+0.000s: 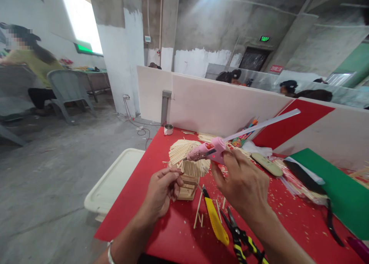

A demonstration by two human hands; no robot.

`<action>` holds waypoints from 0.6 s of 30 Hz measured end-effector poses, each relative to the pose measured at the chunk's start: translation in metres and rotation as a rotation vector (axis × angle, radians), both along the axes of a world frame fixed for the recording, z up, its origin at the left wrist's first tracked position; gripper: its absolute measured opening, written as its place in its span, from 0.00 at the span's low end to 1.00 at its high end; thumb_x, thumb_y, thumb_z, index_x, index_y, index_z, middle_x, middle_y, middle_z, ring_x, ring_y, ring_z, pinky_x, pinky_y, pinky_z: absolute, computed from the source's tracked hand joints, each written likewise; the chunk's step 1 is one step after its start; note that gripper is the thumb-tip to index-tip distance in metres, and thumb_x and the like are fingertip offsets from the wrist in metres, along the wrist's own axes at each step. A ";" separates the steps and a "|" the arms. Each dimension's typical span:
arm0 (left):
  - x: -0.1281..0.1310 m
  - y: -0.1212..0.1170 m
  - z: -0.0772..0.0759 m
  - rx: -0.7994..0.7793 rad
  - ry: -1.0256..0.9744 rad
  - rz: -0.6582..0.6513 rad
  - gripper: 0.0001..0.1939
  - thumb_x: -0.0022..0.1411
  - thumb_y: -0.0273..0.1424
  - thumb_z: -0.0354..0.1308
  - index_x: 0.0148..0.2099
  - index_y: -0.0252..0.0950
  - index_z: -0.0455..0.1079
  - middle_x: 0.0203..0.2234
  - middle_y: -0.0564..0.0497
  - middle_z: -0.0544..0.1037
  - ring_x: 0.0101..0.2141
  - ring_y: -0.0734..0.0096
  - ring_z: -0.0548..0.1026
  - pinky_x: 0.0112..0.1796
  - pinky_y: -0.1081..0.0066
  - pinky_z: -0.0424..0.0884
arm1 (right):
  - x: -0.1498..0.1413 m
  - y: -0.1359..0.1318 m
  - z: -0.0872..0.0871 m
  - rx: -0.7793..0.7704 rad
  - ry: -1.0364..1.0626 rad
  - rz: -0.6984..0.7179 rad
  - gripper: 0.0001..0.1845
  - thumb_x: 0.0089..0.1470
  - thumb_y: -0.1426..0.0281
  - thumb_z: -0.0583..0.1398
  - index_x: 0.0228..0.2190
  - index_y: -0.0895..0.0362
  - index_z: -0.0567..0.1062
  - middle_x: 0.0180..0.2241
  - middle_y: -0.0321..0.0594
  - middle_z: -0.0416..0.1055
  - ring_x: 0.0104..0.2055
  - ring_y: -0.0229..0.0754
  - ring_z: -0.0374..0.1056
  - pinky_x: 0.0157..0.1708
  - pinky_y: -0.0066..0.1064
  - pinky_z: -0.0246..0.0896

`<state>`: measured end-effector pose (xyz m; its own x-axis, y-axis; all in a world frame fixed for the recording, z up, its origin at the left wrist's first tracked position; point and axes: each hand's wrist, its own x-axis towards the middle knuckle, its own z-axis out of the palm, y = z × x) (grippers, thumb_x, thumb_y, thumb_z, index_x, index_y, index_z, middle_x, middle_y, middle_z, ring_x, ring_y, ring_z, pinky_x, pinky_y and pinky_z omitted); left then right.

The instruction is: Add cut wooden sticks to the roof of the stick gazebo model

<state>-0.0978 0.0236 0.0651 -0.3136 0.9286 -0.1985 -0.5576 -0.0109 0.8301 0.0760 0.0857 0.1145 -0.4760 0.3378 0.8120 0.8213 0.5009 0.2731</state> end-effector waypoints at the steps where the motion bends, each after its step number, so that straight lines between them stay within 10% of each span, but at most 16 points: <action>1: 0.000 0.000 0.000 -0.002 0.004 -0.005 0.09 0.44 0.32 0.65 0.23 0.31 0.70 0.13 0.54 0.71 0.10 0.82 0.62 0.11 0.80 0.54 | 0.000 0.000 0.000 0.003 0.002 0.001 0.16 0.56 0.65 0.57 0.45 0.58 0.70 0.37 0.43 0.74 0.33 0.40 0.68 0.28 0.28 0.55; 18: -0.001 0.001 -0.004 0.016 0.050 0.005 0.11 0.44 0.34 0.66 0.23 0.32 0.69 0.14 0.54 0.72 0.11 0.83 0.62 0.12 0.80 0.54 | 0.000 0.002 -0.004 -0.021 0.038 0.009 0.14 0.56 0.64 0.57 0.41 0.60 0.72 0.37 0.45 0.74 0.34 0.41 0.68 0.27 0.28 0.54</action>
